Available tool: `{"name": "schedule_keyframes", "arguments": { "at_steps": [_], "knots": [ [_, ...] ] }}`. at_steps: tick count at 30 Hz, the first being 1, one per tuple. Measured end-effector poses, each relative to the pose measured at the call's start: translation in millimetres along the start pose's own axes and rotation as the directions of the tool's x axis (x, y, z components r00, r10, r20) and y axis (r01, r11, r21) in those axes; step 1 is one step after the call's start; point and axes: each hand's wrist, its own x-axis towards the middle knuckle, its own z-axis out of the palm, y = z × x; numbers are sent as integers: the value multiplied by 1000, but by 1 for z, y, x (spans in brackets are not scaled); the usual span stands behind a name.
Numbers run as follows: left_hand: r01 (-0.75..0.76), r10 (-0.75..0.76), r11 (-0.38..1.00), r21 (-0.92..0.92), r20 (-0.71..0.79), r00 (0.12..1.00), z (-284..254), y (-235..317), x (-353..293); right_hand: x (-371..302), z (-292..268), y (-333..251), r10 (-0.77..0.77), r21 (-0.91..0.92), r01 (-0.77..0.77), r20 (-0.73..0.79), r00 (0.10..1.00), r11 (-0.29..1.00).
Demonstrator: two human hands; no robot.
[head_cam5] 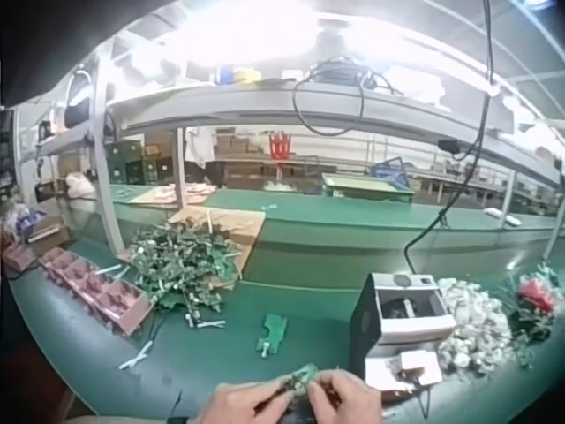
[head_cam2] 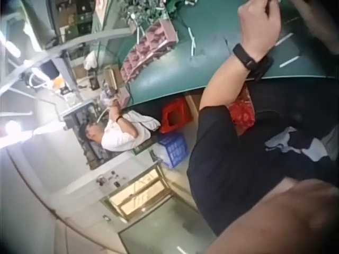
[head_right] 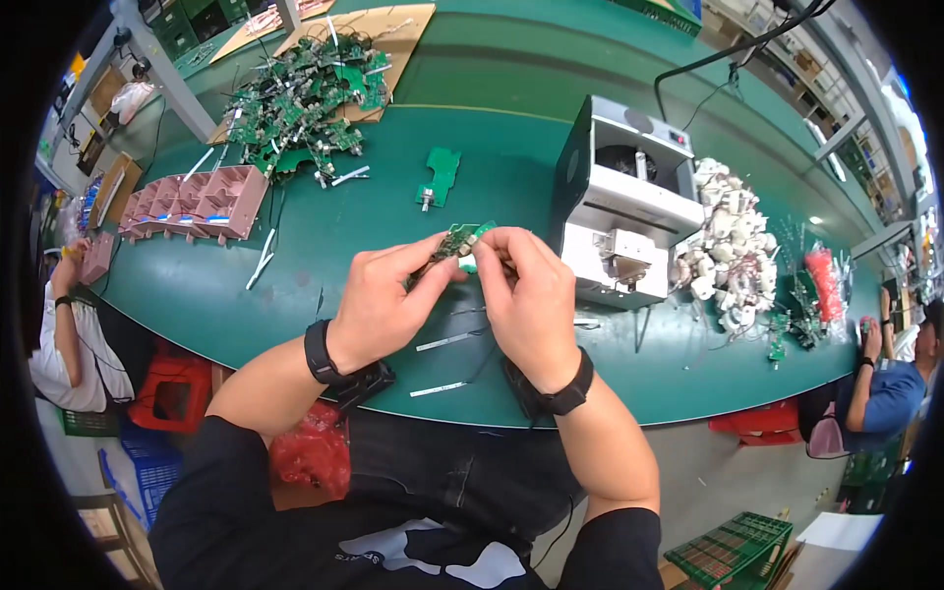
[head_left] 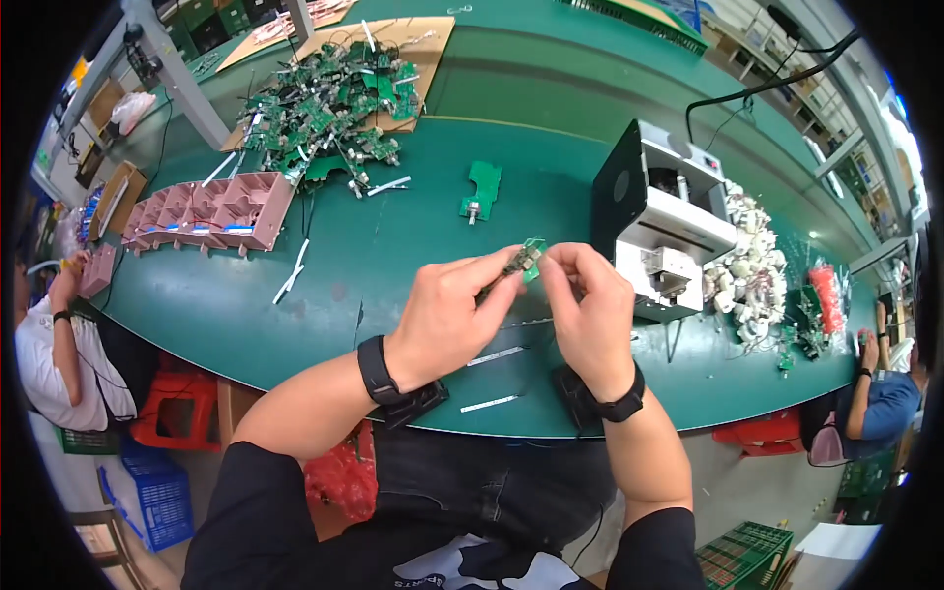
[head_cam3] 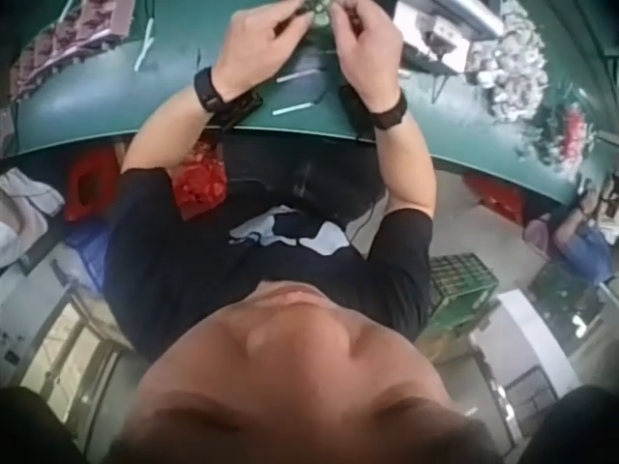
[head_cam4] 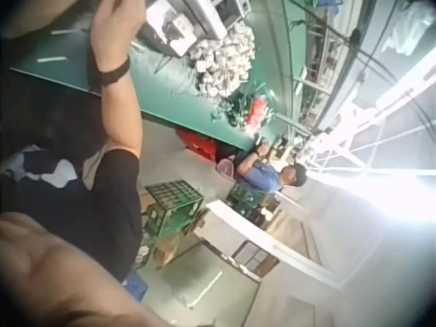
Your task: The person connects wires to circuit boards and places them on the table, then moves a tray of housings closer to insert the boards. They place motors into the housings, secure them with a power screwdriver, and fit additional circuit boards into the assemblies.
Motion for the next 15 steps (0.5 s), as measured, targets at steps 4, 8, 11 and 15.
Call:
{"name": "schedule_keyframes", "arguments": {
  "at_steps": [4, 8, 11, 15],
  "knots": [
    [69, -69, 997, -31, 9, 998, -13, 14, 1, -10, -14, -12, 25, 5, -25, 75, 997, 1000],
    [128, -129, 991, 35, 16, 992, -47, 22, 10, -43, -56, -37, -77, -273, 108, 122, 989, 956],
    [116, -106, 981, 154, -74, 992, -89, -7, 49, -51, -85, -32, -80, -373, 105, 83, 993, 922],
    [295, -153, 733, 613, -274, 950, -209, -51, 130, -85, -105, -37, 13, -463, 38, 108, 994, 886]
  ]
}}
